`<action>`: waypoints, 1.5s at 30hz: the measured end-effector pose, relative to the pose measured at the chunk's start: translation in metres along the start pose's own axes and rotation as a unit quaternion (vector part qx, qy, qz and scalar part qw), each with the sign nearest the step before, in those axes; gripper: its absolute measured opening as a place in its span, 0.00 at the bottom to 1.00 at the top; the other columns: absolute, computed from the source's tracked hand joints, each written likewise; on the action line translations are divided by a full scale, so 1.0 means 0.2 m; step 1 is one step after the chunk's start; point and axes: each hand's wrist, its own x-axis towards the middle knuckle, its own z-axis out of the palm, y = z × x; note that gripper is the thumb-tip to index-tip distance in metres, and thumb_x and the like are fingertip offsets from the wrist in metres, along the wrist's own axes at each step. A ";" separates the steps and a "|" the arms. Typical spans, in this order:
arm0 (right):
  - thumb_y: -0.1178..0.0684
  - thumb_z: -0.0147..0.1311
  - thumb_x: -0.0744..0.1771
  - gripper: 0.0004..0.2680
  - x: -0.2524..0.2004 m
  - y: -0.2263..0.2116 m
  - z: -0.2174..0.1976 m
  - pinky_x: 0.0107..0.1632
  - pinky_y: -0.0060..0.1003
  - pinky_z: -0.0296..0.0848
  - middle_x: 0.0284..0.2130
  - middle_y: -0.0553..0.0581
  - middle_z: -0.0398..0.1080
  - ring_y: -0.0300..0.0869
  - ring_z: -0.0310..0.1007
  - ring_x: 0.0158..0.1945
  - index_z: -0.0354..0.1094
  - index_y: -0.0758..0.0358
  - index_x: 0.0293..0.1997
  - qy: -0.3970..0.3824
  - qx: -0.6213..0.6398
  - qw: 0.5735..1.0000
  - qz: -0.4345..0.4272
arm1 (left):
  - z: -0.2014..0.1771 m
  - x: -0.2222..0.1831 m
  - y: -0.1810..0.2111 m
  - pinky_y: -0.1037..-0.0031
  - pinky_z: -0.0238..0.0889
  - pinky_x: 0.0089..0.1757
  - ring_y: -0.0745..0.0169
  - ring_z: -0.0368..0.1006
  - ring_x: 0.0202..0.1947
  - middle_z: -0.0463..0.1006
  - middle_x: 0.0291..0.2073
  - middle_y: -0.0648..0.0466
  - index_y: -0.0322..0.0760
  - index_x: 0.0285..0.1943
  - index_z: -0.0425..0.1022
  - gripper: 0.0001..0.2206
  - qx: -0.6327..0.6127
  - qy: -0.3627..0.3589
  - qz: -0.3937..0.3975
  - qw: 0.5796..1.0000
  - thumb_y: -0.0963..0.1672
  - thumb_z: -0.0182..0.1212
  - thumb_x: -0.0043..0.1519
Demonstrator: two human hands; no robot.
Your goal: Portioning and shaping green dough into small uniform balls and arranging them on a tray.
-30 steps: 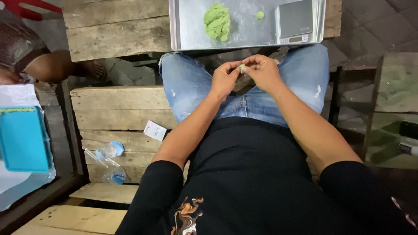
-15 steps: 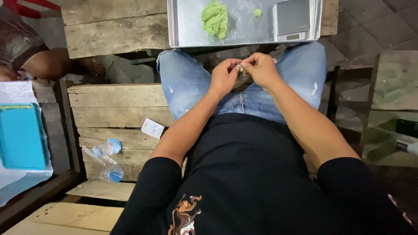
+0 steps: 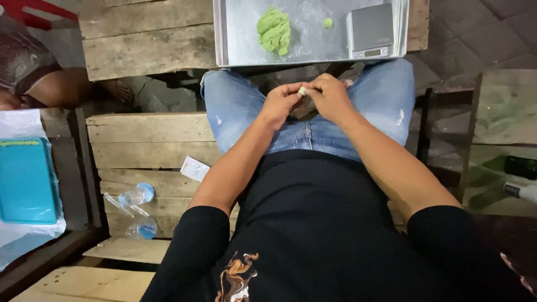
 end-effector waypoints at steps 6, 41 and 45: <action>0.59 0.62 0.68 0.09 -0.03 0.00 -0.02 0.50 0.43 0.73 0.47 0.62 0.76 0.48 0.77 0.47 0.77 0.64 0.54 -0.019 0.097 0.994 0.046 | -0.04 0.02 -0.06 0.76 0.79 0.32 0.61 0.82 0.29 0.82 0.31 0.46 0.28 0.53 0.76 0.12 -0.030 0.024 0.023 0.999 0.38 0.67 0.61; 0.54 0.75 0.60 0.11 -0.15 -0.54 -0.26 0.31 0.32 0.62 0.22 0.55 0.70 0.40 0.71 0.28 0.70 0.62 0.30 -0.027 0.134 0.988 0.068 | 0.31 -0.47 0.48 0.52 0.38 0.74 0.44 0.41 0.80 0.50 0.79 0.41 0.42 0.83 0.52 0.52 -0.108 -0.258 0.163 0.946 0.73 0.19 0.60; 0.55 0.73 0.61 0.10 -0.19 -0.60 -0.20 0.34 0.32 0.64 0.25 0.54 0.70 0.39 0.69 0.30 0.73 0.62 0.35 -0.008 0.158 0.986 0.048 | 0.25 -0.42 0.43 0.49 0.39 0.73 0.48 0.37 0.81 0.48 0.80 0.45 0.40 0.83 0.55 0.55 -0.250 -0.291 0.100 0.918 0.74 0.25 0.58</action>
